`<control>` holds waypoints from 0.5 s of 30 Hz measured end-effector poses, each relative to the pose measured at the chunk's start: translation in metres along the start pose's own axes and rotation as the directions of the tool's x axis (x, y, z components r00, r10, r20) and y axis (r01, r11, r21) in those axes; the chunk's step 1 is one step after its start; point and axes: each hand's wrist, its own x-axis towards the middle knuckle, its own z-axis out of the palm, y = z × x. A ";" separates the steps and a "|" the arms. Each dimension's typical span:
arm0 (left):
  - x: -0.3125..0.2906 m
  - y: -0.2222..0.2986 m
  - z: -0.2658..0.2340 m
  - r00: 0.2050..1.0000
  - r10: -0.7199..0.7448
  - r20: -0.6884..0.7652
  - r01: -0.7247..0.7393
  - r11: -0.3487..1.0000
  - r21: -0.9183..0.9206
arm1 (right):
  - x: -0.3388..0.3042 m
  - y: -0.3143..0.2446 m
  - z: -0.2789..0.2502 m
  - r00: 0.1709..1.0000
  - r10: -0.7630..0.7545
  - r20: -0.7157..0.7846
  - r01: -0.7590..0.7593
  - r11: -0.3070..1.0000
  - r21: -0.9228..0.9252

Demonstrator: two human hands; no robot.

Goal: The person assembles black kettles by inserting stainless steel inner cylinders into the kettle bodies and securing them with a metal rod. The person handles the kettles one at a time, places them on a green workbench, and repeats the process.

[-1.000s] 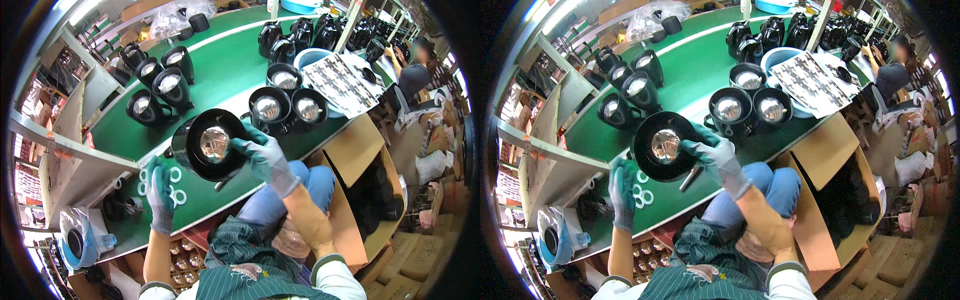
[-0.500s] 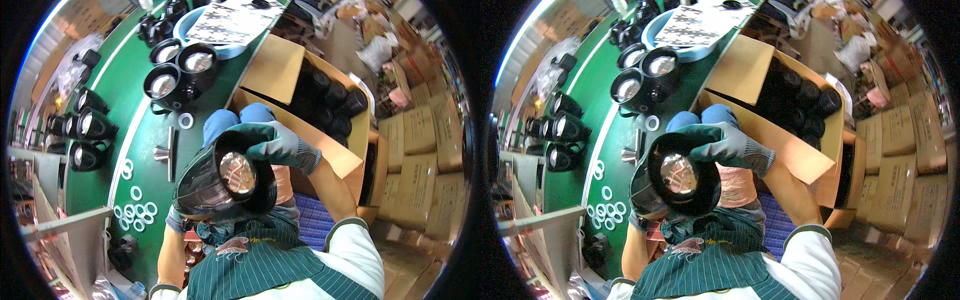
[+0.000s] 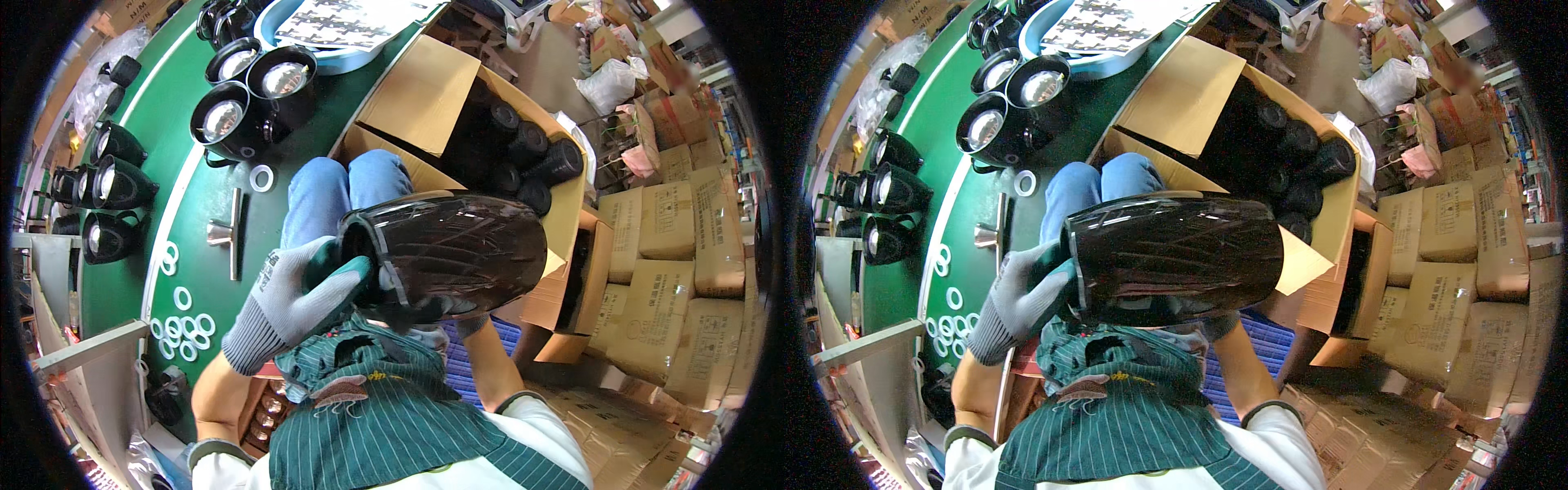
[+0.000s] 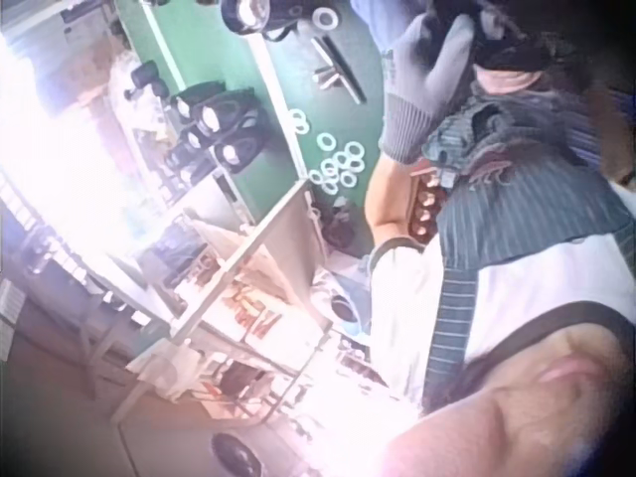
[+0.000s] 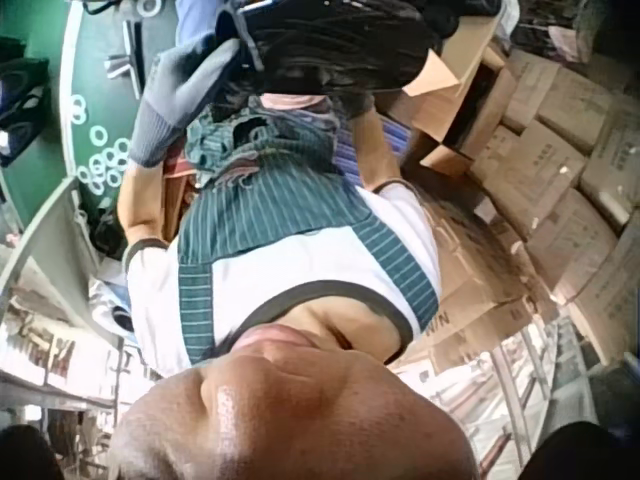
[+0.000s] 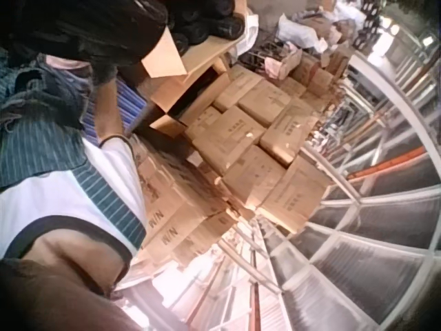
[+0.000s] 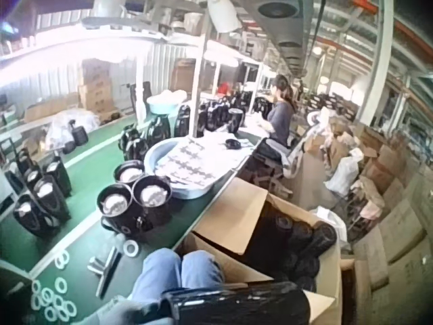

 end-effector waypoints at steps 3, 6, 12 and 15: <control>0.001 0.020 0.003 0.990 0.137 -0.027 -0.101 0.834 0.543 | 0.001 -0.004 -0.004 0.999 -0.033 0.010 0.032 0.999 0.027; 0.009 0.025 0.011 0.934 0.302 -0.190 -0.120 0.769 0.628 | -0.003 -0.007 -0.006 0.998 -0.061 0.015 0.060 0.997 0.037; 0.036 0.019 -0.009 0.824 0.497 0.271 -0.559 0.789 0.253 | -0.021 -0.005 -0.008 0.998 -0.070 -0.002 0.070 0.997 0.041; 0.037 0.005 -0.015 0.802 0.489 0.343 -0.564 0.808 0.167 | -0.039 -0.007 -0.011 0.998 -0.035 -0.044 0.036 0.999 0.015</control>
